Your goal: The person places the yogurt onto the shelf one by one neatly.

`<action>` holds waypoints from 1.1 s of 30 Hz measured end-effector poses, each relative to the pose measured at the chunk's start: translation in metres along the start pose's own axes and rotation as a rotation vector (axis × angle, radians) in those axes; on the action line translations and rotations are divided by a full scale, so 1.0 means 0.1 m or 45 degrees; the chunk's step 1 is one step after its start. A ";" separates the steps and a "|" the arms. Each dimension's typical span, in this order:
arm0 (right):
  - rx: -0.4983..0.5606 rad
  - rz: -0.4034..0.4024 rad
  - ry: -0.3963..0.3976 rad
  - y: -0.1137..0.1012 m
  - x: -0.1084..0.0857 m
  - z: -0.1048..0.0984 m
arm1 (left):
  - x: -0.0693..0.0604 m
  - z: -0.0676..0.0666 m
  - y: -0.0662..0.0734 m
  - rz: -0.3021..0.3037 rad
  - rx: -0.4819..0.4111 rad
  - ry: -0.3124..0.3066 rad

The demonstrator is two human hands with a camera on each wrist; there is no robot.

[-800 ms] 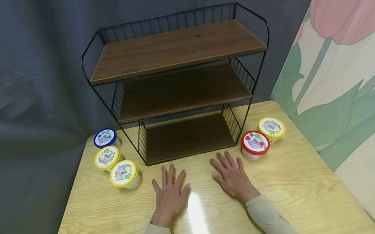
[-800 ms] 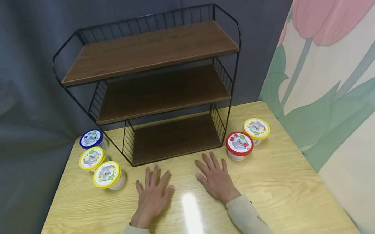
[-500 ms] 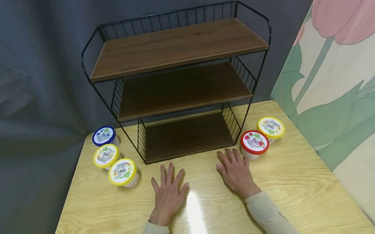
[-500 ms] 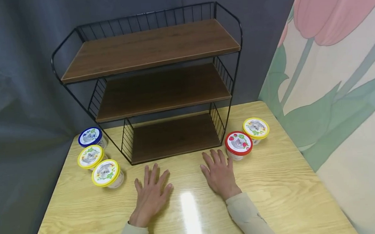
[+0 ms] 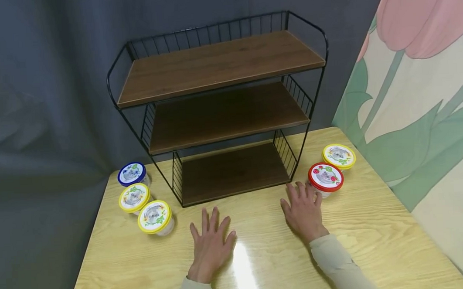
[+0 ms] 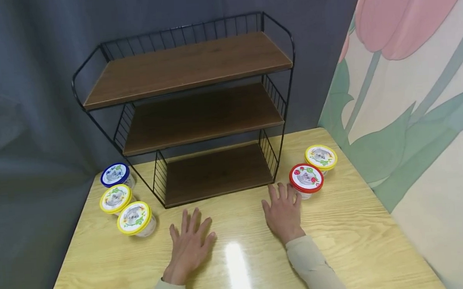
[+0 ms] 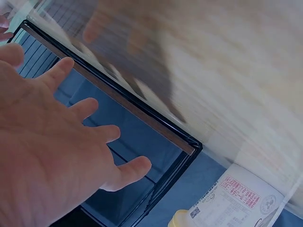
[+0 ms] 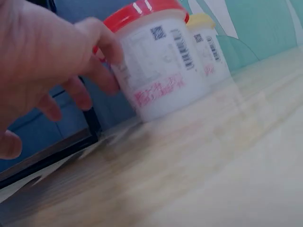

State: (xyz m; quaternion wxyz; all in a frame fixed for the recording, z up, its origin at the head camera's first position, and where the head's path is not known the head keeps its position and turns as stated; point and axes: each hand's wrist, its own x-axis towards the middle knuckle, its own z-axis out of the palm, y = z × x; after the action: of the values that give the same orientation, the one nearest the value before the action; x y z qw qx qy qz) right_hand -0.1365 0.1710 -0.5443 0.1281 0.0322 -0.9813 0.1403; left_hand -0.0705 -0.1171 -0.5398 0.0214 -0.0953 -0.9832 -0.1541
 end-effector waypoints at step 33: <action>0.232 0.089 0.335 0.09 0.44 -0.02 | -0.26 -0.01 -0.04 0.016 0.052 -0.038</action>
State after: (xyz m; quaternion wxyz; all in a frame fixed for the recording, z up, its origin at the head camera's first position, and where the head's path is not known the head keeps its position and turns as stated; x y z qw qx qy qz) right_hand -0.1798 0.1790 -0.5337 0.2471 -0.0090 -0.9398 0.2360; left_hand -0.0459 -0.1259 -0.5424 0.0097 -0.1034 -0.9857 -0.1325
